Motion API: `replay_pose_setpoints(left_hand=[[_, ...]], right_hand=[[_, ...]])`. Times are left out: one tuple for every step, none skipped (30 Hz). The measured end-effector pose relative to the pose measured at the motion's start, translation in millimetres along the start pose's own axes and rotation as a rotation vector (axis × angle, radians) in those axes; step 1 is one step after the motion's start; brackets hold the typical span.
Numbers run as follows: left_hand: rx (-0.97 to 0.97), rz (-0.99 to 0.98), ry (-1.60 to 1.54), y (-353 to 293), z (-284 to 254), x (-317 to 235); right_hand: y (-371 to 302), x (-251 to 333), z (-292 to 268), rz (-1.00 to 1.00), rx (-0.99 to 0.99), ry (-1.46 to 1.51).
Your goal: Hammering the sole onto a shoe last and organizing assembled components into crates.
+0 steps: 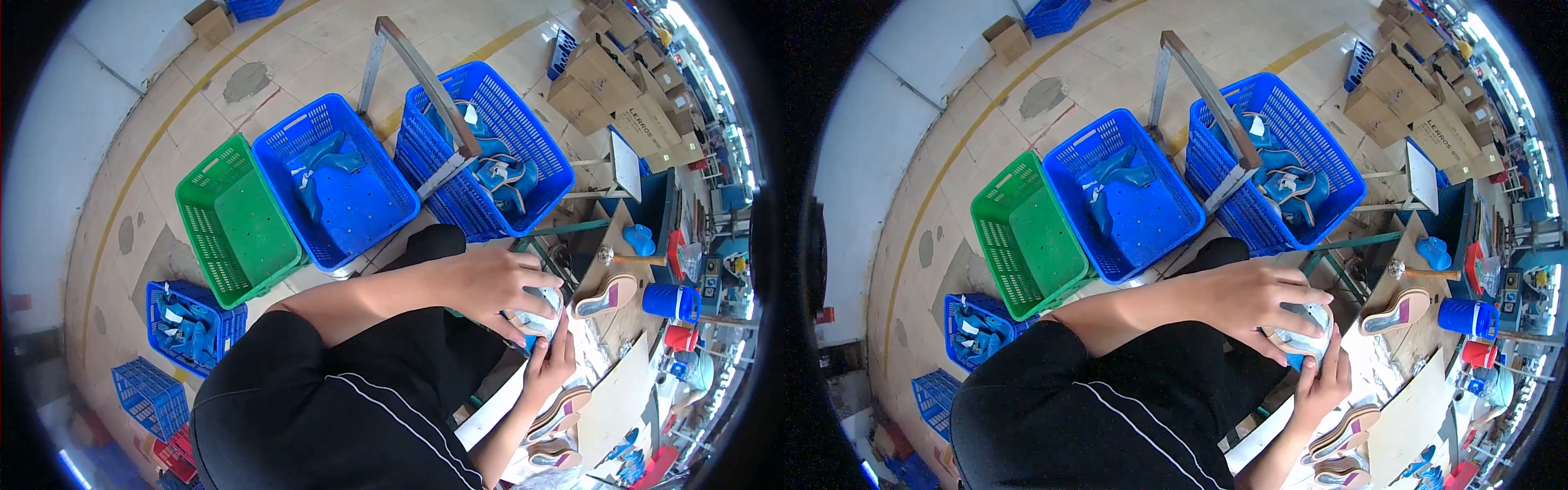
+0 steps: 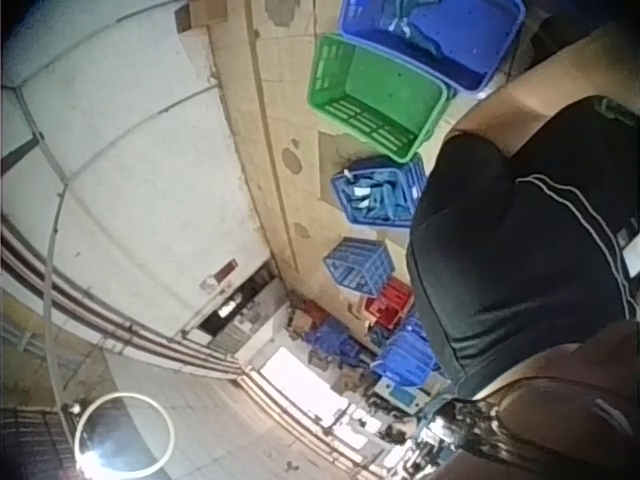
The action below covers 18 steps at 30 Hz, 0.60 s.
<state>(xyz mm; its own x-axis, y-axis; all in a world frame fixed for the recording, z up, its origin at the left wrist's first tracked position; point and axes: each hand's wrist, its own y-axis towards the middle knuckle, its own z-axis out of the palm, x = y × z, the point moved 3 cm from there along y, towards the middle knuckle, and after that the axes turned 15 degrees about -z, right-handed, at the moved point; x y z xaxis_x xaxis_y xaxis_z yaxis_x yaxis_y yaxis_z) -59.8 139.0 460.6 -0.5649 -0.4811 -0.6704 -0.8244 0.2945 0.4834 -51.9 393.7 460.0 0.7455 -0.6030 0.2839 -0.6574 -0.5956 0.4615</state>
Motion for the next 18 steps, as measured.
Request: replay_pose_setpoints(left_hand=[[-0.026,0.002,0.026,0.2,2.8,-0.8],[-0.029,0.001,0.026,0.0,4.9,-2.5],[-0.065,-0.002,0.052,-0.5,6.0,-4.4],[-0.101,-0.005,0.078,-1.0,6.7,-6.0],[-0.104,-0.005,0.079,-1.0,7.9,-7.0],[-0.126,-0.006,0.089,-1.0,8.5,-7.6],[-0.147,-0.006,0.1,-1.1,8.5,-7.9],[-0.149,-0.006,0.103,-1.7,10.4,-8.0],[-0.17,-0.008,0.108,-3.0,12.6,-8.1],[-0.19,-0.009,0.11,-3.8,13.7,-9.5],[-0.191,-0.008,0.111,-5.1,14.4,-11.0],[-0.204,-0.02,0.121,-6.6,14.1,-12.4],[-0.219,-0.032,0.131,-7.9,14.0,-14.1],[-0.221,-0.031,0.13,-9.6,14.1,-16.6],[-0.238,-0.047,0.145,-11.6,13.7,-19.0],[-0.254,-0.062,0.162,-13.2,13.3,-20.6],[-0.255,-0.063,0.163,-14.7,13.9,-21.4],[-0.251,-0.075,0.155,-16.0,14.8,-21.5]], right_hand=[[-0.6,-2.3,-0.9,-0.006,0.01,0.008],[-0.2,-3.1,-2.3,-0.008,0.011,0.008],[0.4,-3.7,-3.3,-0.001,0.037,0.009],[0.7,-4.0,-3.9,0.006,0.062,0.01],[0.8,-4.3,-4.8,0.003,0.062,0.009],[0.7,-4.7,-5.3,0.003,0.075,-0.008],[1.1,-4.8,-5.4,0.003,0.086,-0.025],[1.2,-4.8,-6.3,0.0,0.084,-0.024],[1.2,-5.0,-7.1,-0.005,0.106,-0.023],[0.7,-5.4,-8.3,-0.007,0.129,-0.023],[0.8,-5.9,-9.8,-0.008,0.128,-0.024],[1.0,-5.9,-10.5,-0.023,0.155,-0.049],[1.1,-5.7,-11.3,-0.038,0.182,-0.075],[1.0,-5.1,-12.2,-0.04,0.183,-0.077],[0.7,-4.1,-12.5,-0.041,0.195,-0.07],[0.8,-3.6,-12.2,-0.043,0.205,-0.063],[0.4,-3.9,-10.6,-0.045,0.206,-0.062],[-0.3,-3.8,-9.0,-0.084,0.168,-0.085]])
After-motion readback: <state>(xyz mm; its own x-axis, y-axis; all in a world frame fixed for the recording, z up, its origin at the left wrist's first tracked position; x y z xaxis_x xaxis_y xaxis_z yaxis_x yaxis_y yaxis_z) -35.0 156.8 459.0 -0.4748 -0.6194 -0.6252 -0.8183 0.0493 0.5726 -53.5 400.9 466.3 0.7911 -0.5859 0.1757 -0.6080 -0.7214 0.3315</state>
